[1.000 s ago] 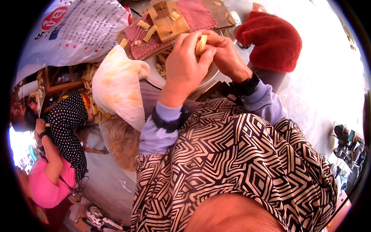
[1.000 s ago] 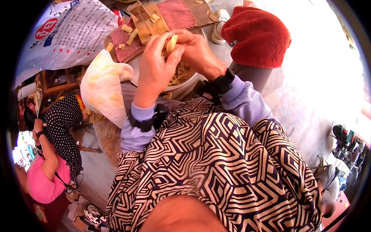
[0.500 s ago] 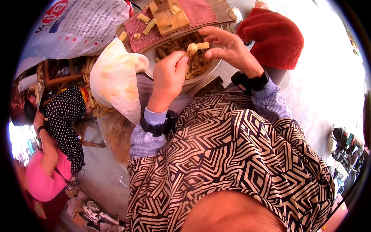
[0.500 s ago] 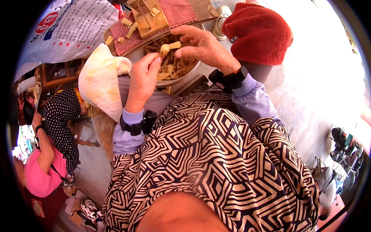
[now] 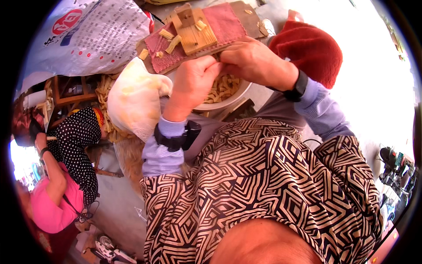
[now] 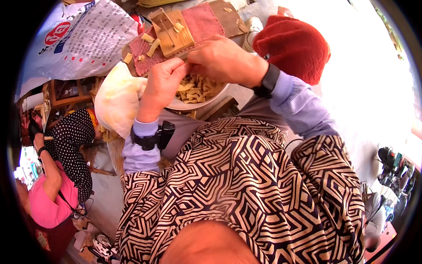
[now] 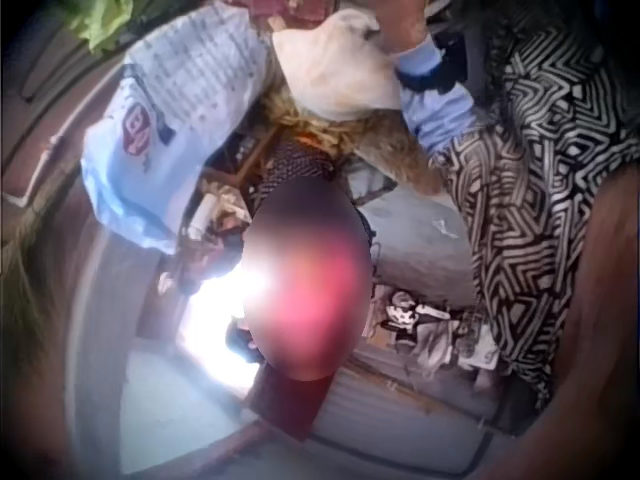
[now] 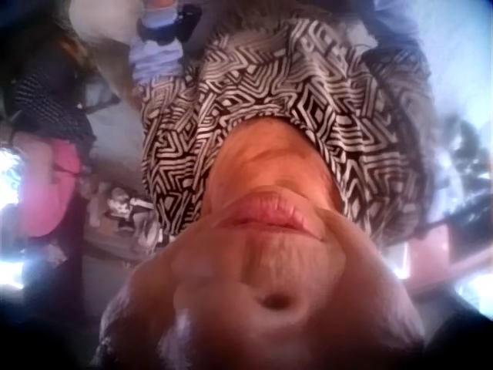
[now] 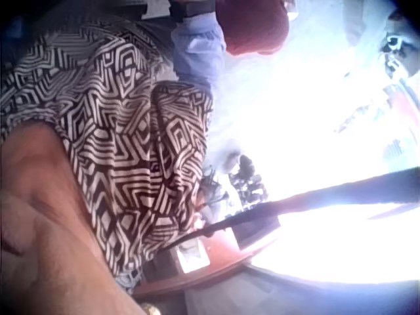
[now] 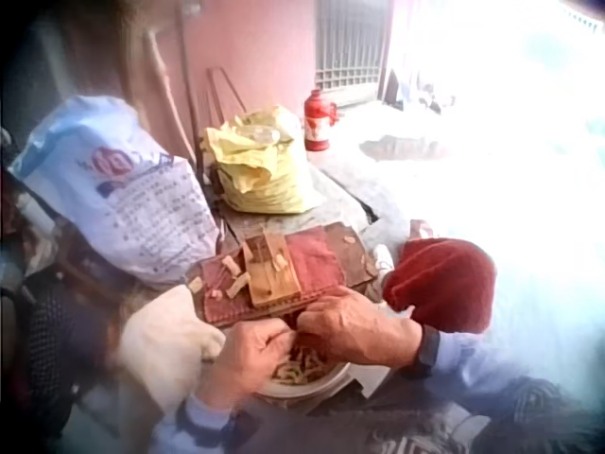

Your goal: The person uses a small wooden board to shape and fold strips of dough by hand, dropping each piece into a large bowl.

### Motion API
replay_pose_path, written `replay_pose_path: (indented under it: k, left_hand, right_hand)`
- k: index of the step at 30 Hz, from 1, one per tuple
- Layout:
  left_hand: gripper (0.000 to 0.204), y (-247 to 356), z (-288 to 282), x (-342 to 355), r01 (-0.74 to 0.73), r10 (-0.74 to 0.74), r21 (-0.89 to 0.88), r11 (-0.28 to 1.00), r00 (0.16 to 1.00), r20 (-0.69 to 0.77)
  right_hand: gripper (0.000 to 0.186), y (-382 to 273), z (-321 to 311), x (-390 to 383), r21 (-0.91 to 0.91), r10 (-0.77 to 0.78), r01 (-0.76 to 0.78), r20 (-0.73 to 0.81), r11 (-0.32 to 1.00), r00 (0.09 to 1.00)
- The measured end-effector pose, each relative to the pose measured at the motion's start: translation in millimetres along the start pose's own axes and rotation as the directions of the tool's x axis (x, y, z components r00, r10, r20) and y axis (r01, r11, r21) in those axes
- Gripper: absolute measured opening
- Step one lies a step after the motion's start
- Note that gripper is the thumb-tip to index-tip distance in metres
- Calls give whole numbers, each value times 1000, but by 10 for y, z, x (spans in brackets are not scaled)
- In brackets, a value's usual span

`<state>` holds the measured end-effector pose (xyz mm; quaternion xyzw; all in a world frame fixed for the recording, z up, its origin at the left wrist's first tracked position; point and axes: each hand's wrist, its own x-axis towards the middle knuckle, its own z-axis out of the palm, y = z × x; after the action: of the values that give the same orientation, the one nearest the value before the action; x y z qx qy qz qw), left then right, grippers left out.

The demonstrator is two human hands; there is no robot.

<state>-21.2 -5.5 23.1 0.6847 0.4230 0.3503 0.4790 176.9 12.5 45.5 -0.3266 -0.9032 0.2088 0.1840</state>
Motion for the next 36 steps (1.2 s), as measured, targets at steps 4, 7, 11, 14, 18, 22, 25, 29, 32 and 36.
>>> replay_pose_path:
  k: [4, 7, 11, 14, 18, 22, 25, 29, 32, 36]
  left_hand:
    - [25, 41, -331, 56, 209, -173, -129, 969, 953, 247]
    - [21, -67, -455, 214, 236, -231, -52, 970, 969, 83]
    - [13, -268, -451, 439, 217, -204, 88, 972, 970, -136]
    - [11, -454, -396, 493, 233, -213, 79, 969, 955, -209]
    - [15, -642, -336, 600, 243, -204, 174, 954, 955, -214]
    - [20, -647, -328, 612, 346, -199, 415, 842, 913, -357]
    - [20, -654, -439, 482, 245, -188, 263, 933, 956, -223]
    - [19, -371, -241, 343, 194, -183, 68, 979, 974, -134]
    - [18, -166, 1, 353, 303, -335, -274, 913, 939, -79]
    - [22, 197, -317, 298, 174, -175, 26, 984, 984, 44]
  right_hand:
    - [11, 0, -228, 61, 427, 278, -356, 235, 831, 931]
    - [17, 86, -214, 238, 553, 431, -497, 257, 668, 865]
    - [17, 296, 81, 396, 679, 594, -468, 58, 566, 802]
    - [16, 399, 215, 443, 496, 550, -439, -97, 749, 830]
    - [14, 565, 383, 446, 219, 473, -429, -224, 876, 852]
    - [14, 521, 391, 404, 11, 526, -533, -182, 846, 831]
    - [16, 394, 319, 246, 250, 448, -407, -134, 878, 884]
    - [21, 136, 338, 337, 377, 351, -185, -438, 908, 828]
    - [19, 82, 398, 393, 211, 455, -403, -394, 890, 798]
    - [23, 68, 164, 264, 351, 468, -446, 24, 823, 883]
